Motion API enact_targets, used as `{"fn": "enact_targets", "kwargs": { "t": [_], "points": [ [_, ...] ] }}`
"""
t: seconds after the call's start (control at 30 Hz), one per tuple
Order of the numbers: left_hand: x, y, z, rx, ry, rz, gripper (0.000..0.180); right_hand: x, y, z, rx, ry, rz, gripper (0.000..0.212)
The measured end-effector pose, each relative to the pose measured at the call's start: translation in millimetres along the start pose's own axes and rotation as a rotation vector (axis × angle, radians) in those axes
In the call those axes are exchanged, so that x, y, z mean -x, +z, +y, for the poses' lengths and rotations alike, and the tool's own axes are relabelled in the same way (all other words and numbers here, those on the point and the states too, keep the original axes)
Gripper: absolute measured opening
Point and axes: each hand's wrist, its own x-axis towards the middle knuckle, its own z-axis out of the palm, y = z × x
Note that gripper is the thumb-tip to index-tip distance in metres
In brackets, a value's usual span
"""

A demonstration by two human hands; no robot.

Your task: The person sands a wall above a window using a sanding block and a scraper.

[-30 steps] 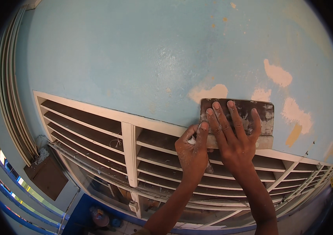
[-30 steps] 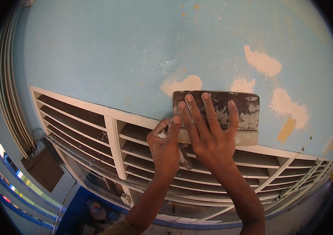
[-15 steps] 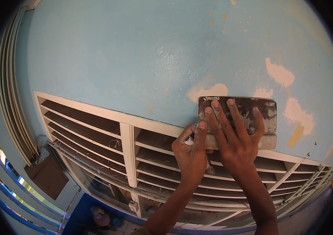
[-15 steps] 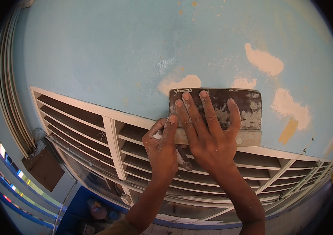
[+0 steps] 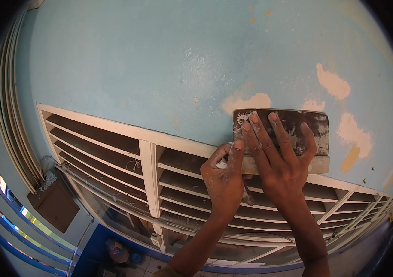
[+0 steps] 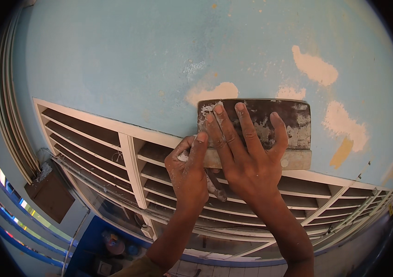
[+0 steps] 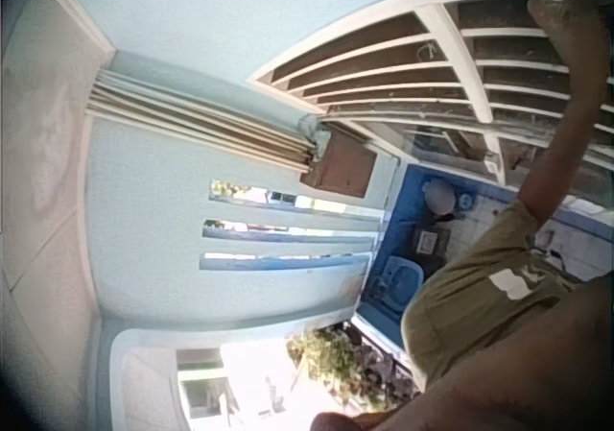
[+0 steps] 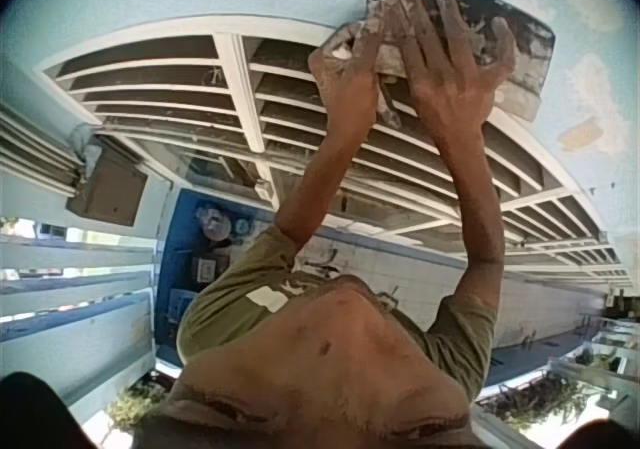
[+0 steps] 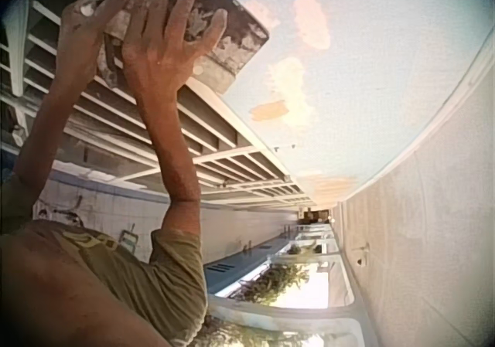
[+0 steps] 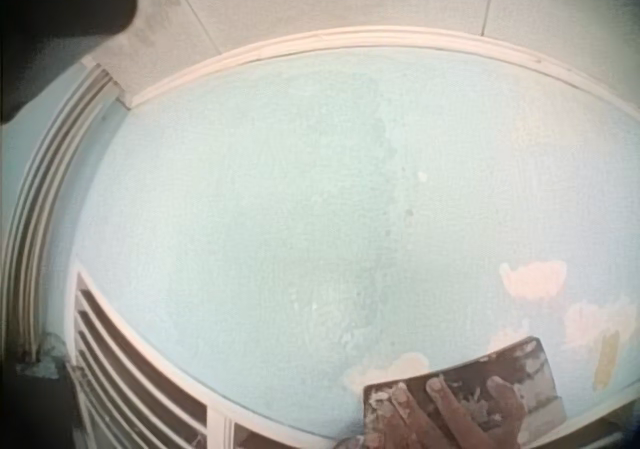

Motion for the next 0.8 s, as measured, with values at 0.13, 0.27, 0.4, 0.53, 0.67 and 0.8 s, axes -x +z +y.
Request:
{"fn": "enact_targets", "kwargs": {
  "t": [0.13,0.27,0.4,0.53,0.67,0.8],
  "points": [
    [-1.5,-1.5,-1.9,-0.04,0.025,-0.006,0.03,4.0,0.7,0.0,0.0,0.003,-0.012,0.037],
    [4.8,-2.2,1.0,-0.053,0.056,-0.002,0.033,6.2,1.4,-0.8,-0.005,0.003,0.003,0.036],
    [-4.8,-3.4,-3.7,-0.062,0.076,-0.03,0.032,3.6,5.3,-3.2,0.003,0.009,0.022,0.036],
    [-0.1,2.0,1.1,-0.1,0.06,0.022,0.033,5.3,1.5,-1.4,-0.027,0.02,0.005,0.037],
    [-11.3,-1.7,-1.2,-0.014,0.067,-0.006,0.033,-5.4,1.4,-3.1,-0.03,0.047,0.036,0.036],
    [-2.5,-2.3,3.1,-0.064,-0.021,-0.026,0.032,2.4,3.5,-3.4,-0.016,0.057,0.02,0.037]
  ]
}}
